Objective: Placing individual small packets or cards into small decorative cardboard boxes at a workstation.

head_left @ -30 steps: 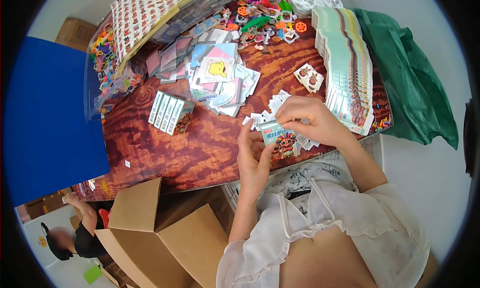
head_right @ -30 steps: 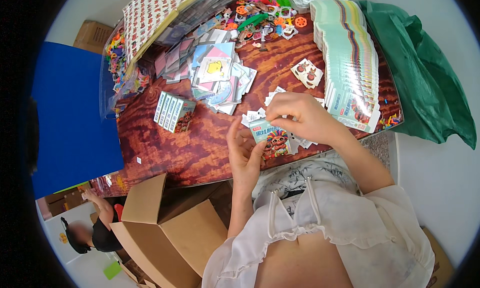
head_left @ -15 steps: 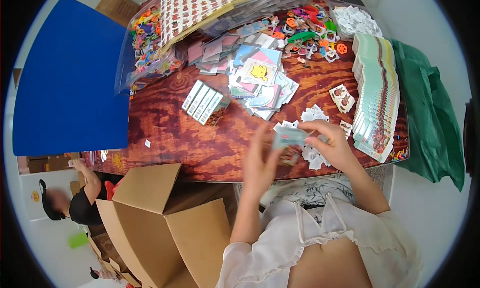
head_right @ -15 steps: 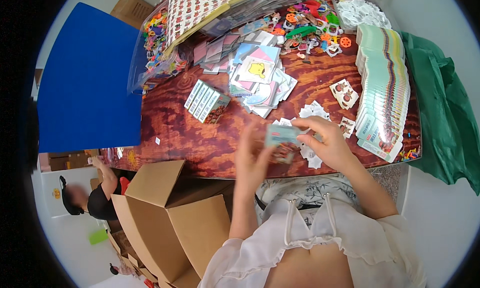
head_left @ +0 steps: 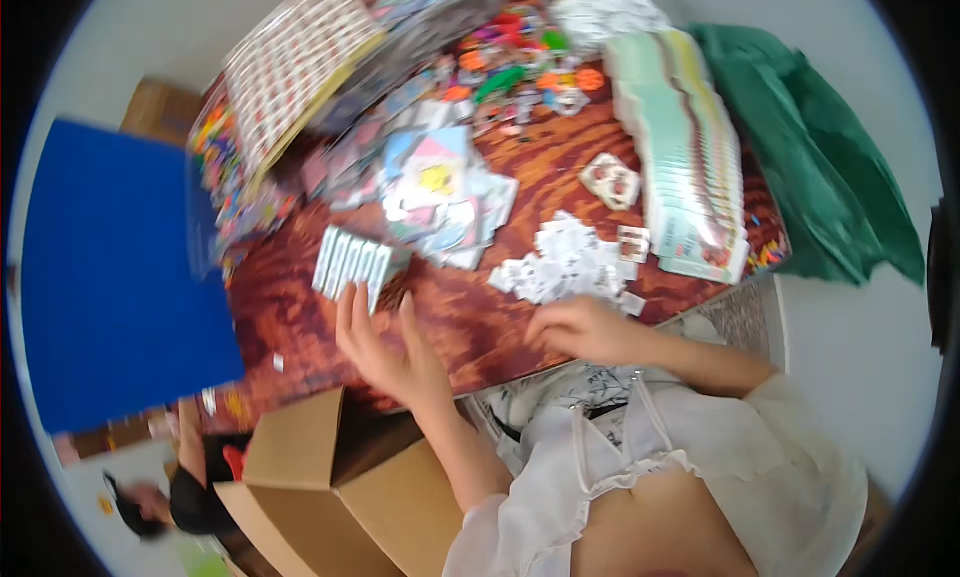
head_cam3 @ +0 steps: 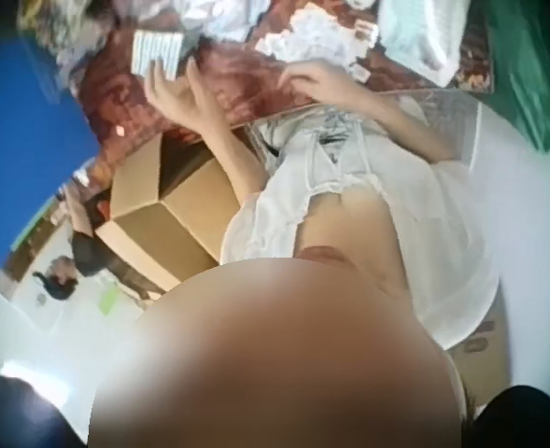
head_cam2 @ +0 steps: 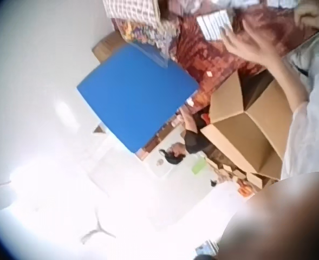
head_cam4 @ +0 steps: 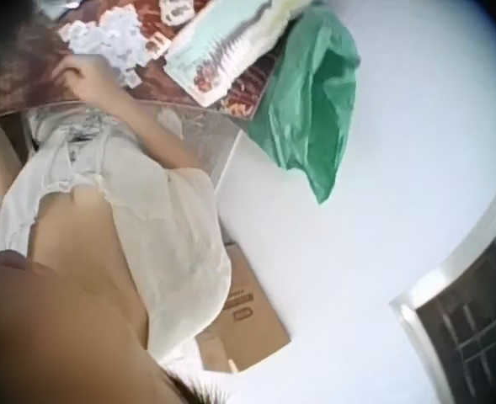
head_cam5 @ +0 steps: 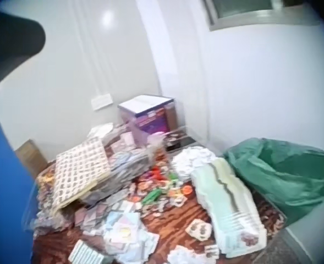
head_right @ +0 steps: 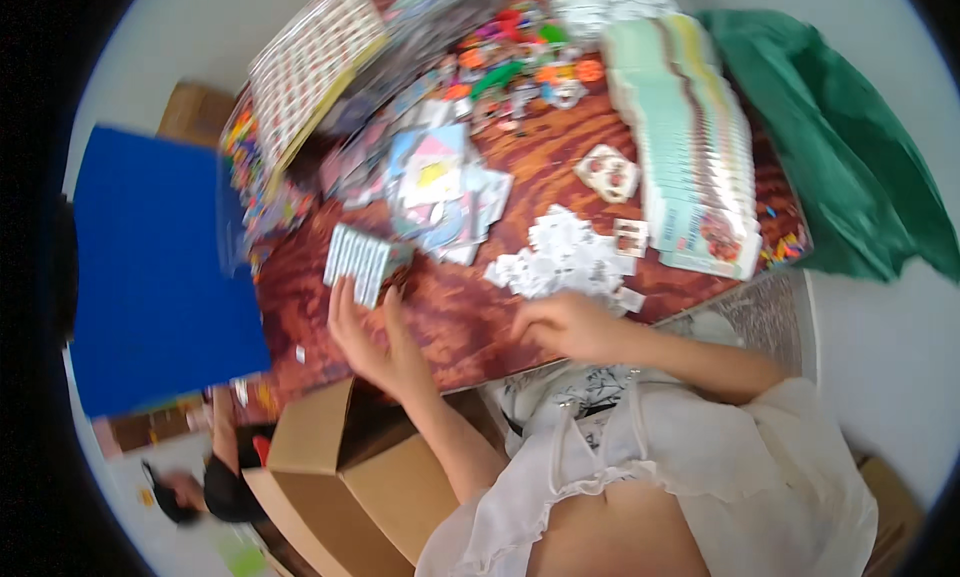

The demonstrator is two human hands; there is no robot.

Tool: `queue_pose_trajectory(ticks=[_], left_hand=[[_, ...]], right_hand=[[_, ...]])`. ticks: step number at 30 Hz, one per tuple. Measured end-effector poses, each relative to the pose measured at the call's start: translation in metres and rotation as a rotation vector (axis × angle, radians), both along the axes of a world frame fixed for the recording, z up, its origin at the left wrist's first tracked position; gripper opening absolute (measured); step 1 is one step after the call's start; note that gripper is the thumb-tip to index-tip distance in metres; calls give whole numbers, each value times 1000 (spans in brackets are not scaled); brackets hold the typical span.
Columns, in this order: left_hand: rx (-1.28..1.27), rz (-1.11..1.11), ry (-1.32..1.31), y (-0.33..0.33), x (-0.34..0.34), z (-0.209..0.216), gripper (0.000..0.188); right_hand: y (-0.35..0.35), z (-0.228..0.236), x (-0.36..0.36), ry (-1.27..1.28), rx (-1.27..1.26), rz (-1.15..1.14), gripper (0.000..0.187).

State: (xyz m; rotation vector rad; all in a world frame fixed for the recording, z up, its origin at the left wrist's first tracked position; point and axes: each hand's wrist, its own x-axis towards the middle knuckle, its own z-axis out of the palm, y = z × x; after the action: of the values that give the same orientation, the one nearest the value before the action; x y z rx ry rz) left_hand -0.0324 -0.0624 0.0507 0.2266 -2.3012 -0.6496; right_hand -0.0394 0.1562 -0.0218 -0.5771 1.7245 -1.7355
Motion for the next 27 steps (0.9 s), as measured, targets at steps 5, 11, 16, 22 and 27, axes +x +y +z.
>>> queue_pose_trajectory(ticks=[5, 11, 16, 22, 27], left_hand=[[-104, -812, -104, 107, -9, 91, 46], [-20, -1093, 45, 170, -21, 118, 48], [-42, -1343, -181, 197, 9, 98, 49], [60, -1280, -349, 190, 35, 60, 45], [77, -1172, -376, 167, 61, 61, 38]], right_hand=[[-5, 8, 25, -517, -127, 203, 18], [53, 3, 23, -242, -137, 47, 18], [20, -4, 71, -56, -130, -68, 17], [81, -25, 88, 166, -110, -110, 17], [43, -10, 71, 369, -87, -122, 16]])
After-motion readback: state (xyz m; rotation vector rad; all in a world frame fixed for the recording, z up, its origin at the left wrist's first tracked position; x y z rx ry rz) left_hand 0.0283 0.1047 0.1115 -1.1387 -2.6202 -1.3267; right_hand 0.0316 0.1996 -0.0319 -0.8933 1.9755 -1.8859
